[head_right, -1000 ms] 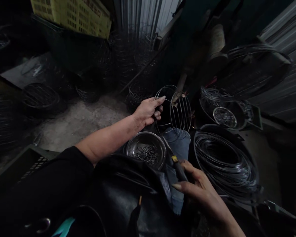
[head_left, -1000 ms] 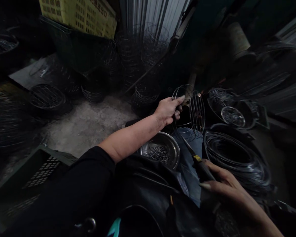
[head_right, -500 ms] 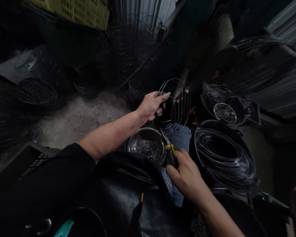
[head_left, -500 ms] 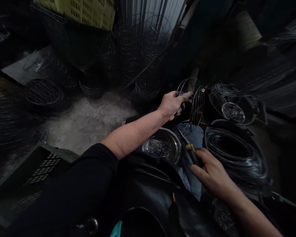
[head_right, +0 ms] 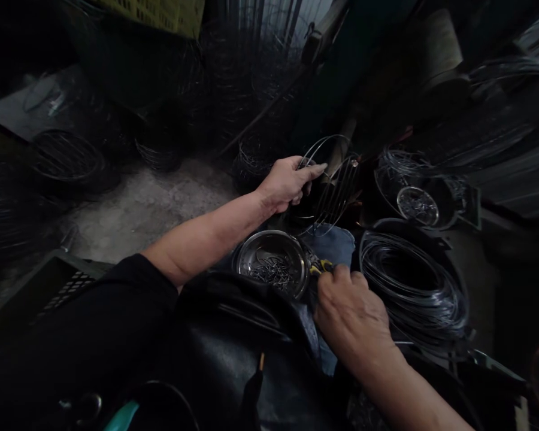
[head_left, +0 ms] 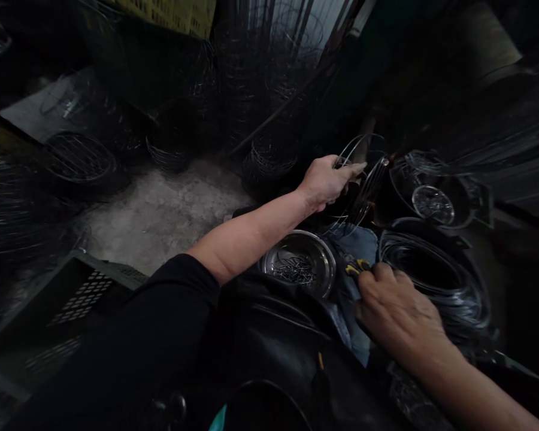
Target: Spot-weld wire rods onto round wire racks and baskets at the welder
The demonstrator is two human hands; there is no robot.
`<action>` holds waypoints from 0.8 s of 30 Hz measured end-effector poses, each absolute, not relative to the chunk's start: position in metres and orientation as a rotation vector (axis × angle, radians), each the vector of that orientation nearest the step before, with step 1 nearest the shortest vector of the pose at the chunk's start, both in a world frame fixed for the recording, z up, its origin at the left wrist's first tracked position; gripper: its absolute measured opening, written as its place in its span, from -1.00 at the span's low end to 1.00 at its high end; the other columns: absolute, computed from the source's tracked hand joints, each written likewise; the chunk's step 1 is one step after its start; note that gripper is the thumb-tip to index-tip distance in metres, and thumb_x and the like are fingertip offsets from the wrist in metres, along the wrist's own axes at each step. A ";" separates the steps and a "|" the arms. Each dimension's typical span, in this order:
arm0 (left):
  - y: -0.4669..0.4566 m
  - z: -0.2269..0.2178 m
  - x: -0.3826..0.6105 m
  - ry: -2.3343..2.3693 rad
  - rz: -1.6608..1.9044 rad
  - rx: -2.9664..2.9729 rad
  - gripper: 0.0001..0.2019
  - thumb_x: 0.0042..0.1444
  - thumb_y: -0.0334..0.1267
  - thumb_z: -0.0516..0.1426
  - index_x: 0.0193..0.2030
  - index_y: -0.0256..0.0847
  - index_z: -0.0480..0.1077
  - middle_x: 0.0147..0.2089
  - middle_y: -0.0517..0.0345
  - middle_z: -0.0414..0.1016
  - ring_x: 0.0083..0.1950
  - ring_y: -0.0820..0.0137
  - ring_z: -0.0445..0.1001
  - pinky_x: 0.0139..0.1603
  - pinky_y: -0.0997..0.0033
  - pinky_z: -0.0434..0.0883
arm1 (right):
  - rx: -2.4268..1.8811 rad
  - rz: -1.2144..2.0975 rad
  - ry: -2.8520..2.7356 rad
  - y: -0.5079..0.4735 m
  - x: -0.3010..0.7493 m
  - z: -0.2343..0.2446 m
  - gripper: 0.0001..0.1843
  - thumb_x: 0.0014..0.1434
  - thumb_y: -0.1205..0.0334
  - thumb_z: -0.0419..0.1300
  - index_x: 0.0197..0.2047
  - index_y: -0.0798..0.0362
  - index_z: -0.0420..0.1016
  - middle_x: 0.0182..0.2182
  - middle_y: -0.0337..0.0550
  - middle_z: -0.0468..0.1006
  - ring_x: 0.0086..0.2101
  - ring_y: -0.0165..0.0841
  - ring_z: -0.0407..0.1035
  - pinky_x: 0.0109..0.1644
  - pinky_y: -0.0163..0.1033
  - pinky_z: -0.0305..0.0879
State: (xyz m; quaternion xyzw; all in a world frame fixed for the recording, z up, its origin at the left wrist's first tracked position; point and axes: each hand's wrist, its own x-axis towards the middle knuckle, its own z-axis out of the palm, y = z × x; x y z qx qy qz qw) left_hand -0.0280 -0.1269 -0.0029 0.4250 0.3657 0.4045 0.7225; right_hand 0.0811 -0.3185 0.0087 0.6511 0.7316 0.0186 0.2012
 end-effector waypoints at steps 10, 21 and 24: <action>-0.124 -0.006 -0.033 0.758 0.835 0.747 -0.70 0.22 -0.19 0.21 -0.43 -0.22 0.21 -0.63 0.36 0.22 -0.73 0.69 0.03 -0.68 0.62 -0.03 | 2.522 -1.499 1.853 -0.327 0.105 0.004 -0.61 -0.12 -0.07 0.33 -0.28 0.01 0.60 -0.25 -0.10 0.48 -0.19 -0.14 0.40 -0.10 -0.09 0.36; -0.129 -0.005 -0.032 0.765 0.829 0.746 -0.78 0.24 -0.21 0.19 -0.36 -0.23 0.28 -0.64 0.39 0.22 -0.75 0.70 0.02 -0.68 0.65 -0.01 | 2.782 -2.367 1.338 -0.344 0.088 -0.013 -0.70 -0.19 0.16 0.39 -0.31 0.02 0.57 -0.37 -0.18 0.57 -0.28 -0.21 0.45 -0.23 -0.24 0.35; -0.129 -0.007 -0.031 0.751 0.841 0.753 -0.77 0.23 -0.20 0.20 -0.36 -0.22 0.28 -0.64 0.38 0.22 -0.75 0.70 0.02 -0.68 0.64 -0.02 | 2.788 -2.338 1.416 -0.352 0.089 -0.012 -0.67 -0.16 0.13 0.37 -0.25 -0.01 0.58 -0.23 -0.12 0.60 -0.09 -0.07 0.45 -0.13 -0.17 0.39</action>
